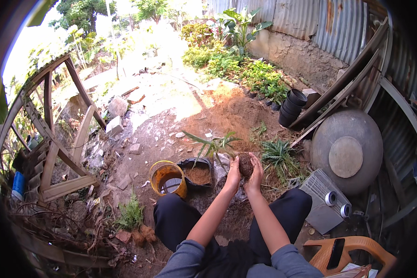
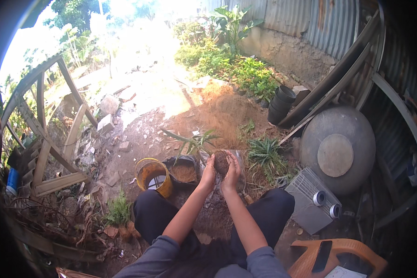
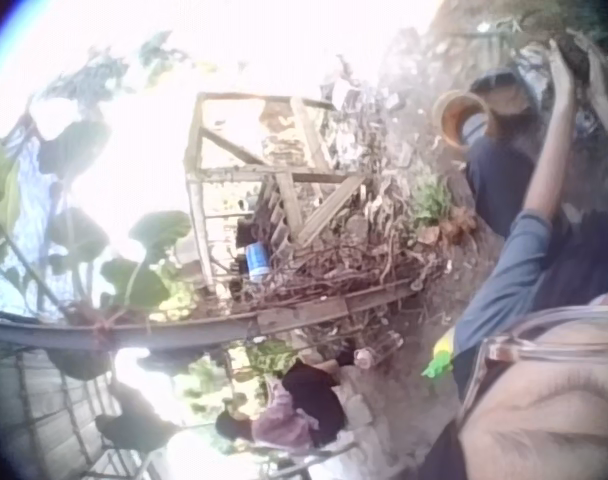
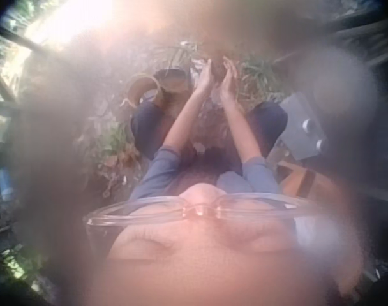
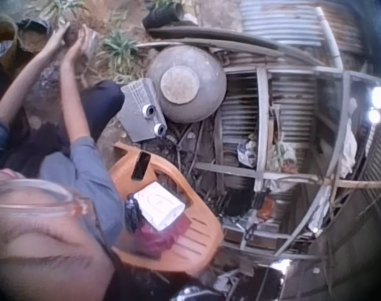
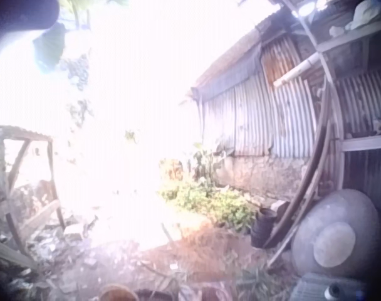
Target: The person sits on the ground and repeatedly scoops soil from a yellow bucket and a pile of coconut coir. They mix the materials by hand and roll them into compact balls around the roots of small green plants. The finished balls are placed into a black plastic bag.
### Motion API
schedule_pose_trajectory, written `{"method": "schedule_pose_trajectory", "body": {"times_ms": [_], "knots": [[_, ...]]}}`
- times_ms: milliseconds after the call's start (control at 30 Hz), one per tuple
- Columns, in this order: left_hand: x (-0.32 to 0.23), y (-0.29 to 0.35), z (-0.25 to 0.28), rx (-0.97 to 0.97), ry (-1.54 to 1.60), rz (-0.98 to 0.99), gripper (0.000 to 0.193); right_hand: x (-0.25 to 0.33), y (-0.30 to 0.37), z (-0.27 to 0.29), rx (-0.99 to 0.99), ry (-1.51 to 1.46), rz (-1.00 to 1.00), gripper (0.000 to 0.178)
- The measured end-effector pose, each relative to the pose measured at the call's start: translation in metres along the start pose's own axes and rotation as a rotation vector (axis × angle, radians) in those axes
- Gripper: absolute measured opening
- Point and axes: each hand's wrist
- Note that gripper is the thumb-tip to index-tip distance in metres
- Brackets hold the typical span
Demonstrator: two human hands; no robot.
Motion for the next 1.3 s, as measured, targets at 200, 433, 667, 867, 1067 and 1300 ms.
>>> {"method": "schedule_pose_trajectory", "body": {"times_ms": [200, 433, 667, 867, 1067, 1300], "knots": [[-0.021, 0.004, 0.009, 0.127, 0.521, 0.26, 0.04, 0.026, 0.008, 0.011, 0.308, 0.752, 0.565, 0.035], [-0.011, -0.002, 0.016, 0.237, 0.584, 0.179, 0.04, 0.042, -0.004, 0.011, 0.27, 0.74, 0.47, 0.047], [-0.007, -0.001, 0.017, 0.207, 0.642, 0.204, 0.04, 0.015, -0.01, 0.015, 0.401, 0.701, 0.38, 0.05], [-0.014, -0.003, 0.018, 0.261, 0.685, 0.28, 0.047, 0.044, -0.011, 0.008, 0.4, 1.042, 0.56, 0.051], [-0.018, 0.002, 0.016, 0.199, 0.641, 0.272, 0.048, 0.051, -0.002, -0.001, 0.448, 1.103, 0.684, 0.046], [-0.001, -0.005, 0.017, 0.306, 0.646, 0.197, 0.04, 0.029, 0.008, -0.002, 0.372, 0.828, 0.72, 0.03]]}}
Point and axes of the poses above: each hand's wrist, its own y-axis away from the middle knuckle, its own z-axis out of the back of the hand, x = y × z, and after that the axes turned 13 degrees about y, right-handed
